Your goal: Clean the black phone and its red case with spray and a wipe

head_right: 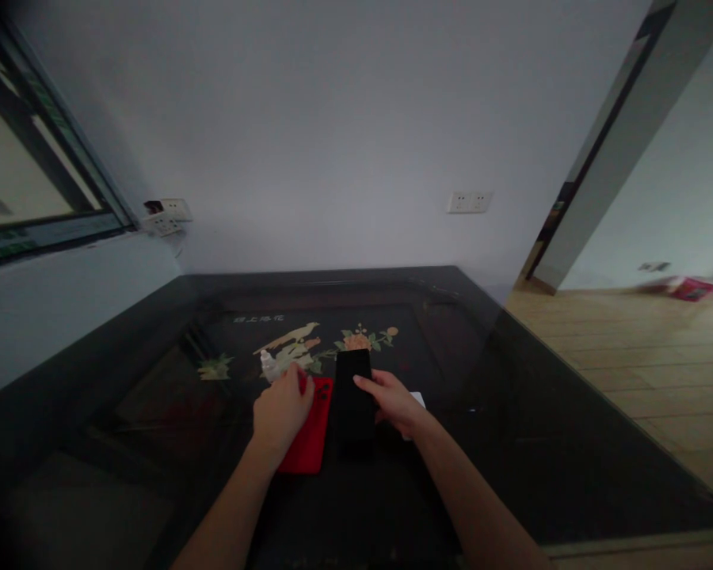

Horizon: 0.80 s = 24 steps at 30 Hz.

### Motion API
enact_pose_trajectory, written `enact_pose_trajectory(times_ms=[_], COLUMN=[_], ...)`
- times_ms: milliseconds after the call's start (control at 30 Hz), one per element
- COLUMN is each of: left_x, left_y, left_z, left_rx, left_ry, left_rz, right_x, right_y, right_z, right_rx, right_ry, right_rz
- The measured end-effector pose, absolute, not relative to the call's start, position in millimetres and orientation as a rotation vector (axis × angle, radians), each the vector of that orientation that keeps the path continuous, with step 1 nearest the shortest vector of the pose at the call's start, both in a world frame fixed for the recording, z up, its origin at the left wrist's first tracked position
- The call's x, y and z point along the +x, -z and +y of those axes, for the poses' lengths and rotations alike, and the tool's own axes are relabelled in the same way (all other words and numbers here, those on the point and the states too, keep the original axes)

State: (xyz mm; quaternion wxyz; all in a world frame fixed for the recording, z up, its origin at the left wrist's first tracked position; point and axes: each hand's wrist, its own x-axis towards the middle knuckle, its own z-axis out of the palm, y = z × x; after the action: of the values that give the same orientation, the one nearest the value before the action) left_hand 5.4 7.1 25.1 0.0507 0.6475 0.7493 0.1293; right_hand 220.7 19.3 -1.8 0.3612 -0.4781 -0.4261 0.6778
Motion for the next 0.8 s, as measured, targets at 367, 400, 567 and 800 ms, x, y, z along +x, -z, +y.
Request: enact_pose_trajectory(times_ms=[367, 400, 567, 800], left_x=[0.7, 1.1, 2.1, 1.8], left_y=[-6.6, -7.5, -11.7, -2.2], left_z=[11.0, 11.1, 12.9, 23.2], left_rx=[2.004, 2.001, 1.950, 1.648], left_ry=[-0.200, -0.217, -0.423, -0.954], left_rz=[2.346, 2.345, 2.262, 1.784], right_x=[223.2, 223.1, 221.4, 219.3], right_y=[4.9, 4.3, 1.9, 1.9], right_z=[20.3, 20.0, 18.9, 18.1], right_rx=[-1.224, -1.226, -1.238, -1.211], right_ry=[-1.729, -1.728, -1.712, -1.736], right_rz=[-1.129, -1.137, -1.122, -1.160])
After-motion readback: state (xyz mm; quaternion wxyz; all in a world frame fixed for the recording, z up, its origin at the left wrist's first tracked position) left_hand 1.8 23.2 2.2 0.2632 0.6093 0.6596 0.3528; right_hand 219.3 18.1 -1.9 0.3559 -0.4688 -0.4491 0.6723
